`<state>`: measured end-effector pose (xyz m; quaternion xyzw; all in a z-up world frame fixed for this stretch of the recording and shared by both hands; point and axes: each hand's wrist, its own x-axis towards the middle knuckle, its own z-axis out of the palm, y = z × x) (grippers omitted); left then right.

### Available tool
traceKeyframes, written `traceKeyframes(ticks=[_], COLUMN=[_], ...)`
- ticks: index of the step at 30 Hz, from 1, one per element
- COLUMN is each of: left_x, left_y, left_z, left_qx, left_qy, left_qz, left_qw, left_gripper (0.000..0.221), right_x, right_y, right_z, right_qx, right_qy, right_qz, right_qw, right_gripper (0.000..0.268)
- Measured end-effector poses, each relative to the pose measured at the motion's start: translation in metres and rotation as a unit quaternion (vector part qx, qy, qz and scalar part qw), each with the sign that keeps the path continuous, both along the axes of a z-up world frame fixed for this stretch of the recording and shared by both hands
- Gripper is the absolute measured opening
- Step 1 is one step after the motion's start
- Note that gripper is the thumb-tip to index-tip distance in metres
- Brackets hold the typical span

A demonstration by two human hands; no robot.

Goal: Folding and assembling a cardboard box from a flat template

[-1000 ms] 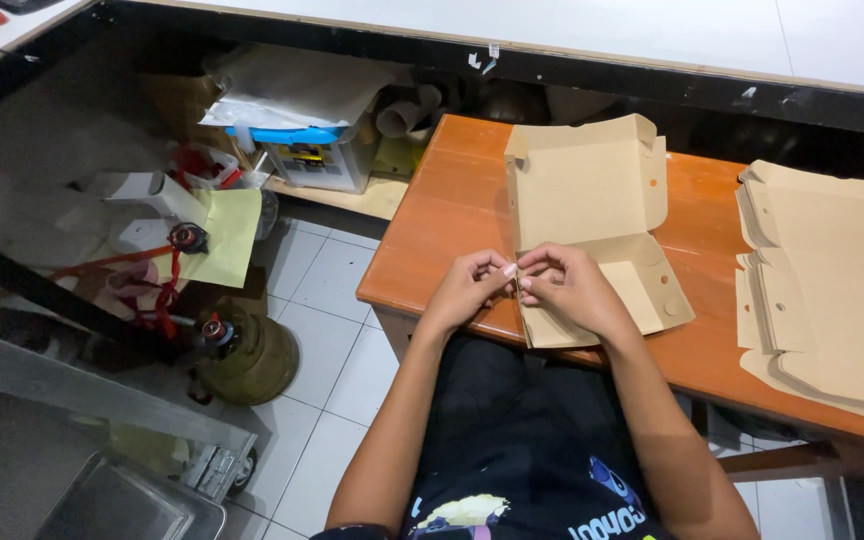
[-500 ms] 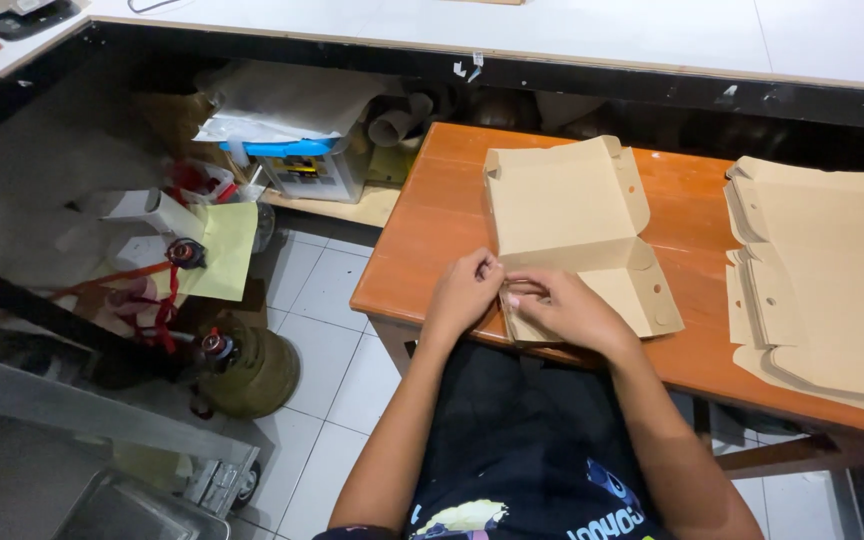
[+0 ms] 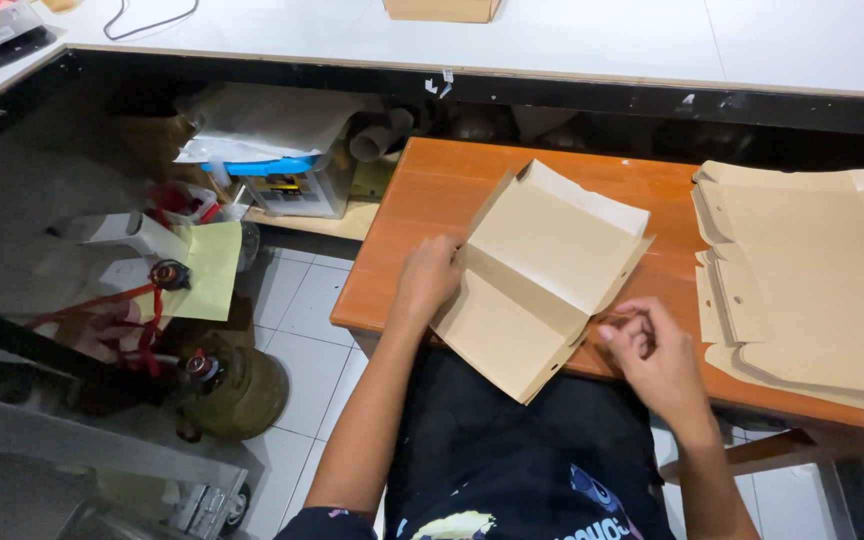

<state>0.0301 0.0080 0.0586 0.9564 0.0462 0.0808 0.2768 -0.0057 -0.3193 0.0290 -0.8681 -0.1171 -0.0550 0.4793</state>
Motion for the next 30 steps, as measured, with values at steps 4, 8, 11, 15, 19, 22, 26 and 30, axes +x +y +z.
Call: traceKeyframes(ticks=[4, 8, 11, 15, 19, 22, 26, 30], left_x=[0.006, -0.022, -0.039, -0.038, -0.045, -0.044, -0.021, -0.012], left_y=[0.004, -0.021, -0.055, -0.092, -0.104, -0.111, -0.117, -0.108], left_z=[0.001, 0.028, 0.023, 0.012, 0.03, 0.041, 0.022, -0.004], left_qx=[0.044, 0.125, 0.101, -0.011, 0.029, 0.056, 0.026, 0.003], left_qy=[-0.028, -0.145, -0.236, -0.104, -0.016, 0.04, 0.028, 0.015], left_qz=[0.026, 0.023, -0.02, -0.184, -0.242, -0.264, -0.236, -0.18], left_qw=[0.998, 0.981, 0.966, 0.977, 0.97, 0.962, 0.971, 0.984], left_gripper=[0.022, 0.041, 0.054, 0.044, 0.049, 0.059, 0.037, 0.019], right_x=[-0.015, -0.017, -0.018, -0.013, -0.005, -0.004, -0.008, -0.019], right_y=[0.012, 0.023, 0.027, 0.03, 0.022, 0.021, 0.031, 0.049], right_z=[-0.013, -0.025, -0.025, -0.018, -0.012, -0.013, -0.022, -0.025], right_qx=[0.001, -0.005, 0.008, 0.019, -0.016, -0.014, -0.022, -0.055], right_qy=[0.016, -0.033, -0.059, -0.082, -0.098, -0.112, -0.143, -0.182], right_qz=[0.055, 0.109, 0.118, 0.122, 0.124, 0.162, 0.197, 0.207], right_qw=[0.998, 0.994, 0.991, 0.989, 0.987, 0.98, 0.97, 0.96], right_gripper=[0.051, 0.052, 0.051, 0.054, 0.042, 0.032, 0.023, 0.027])
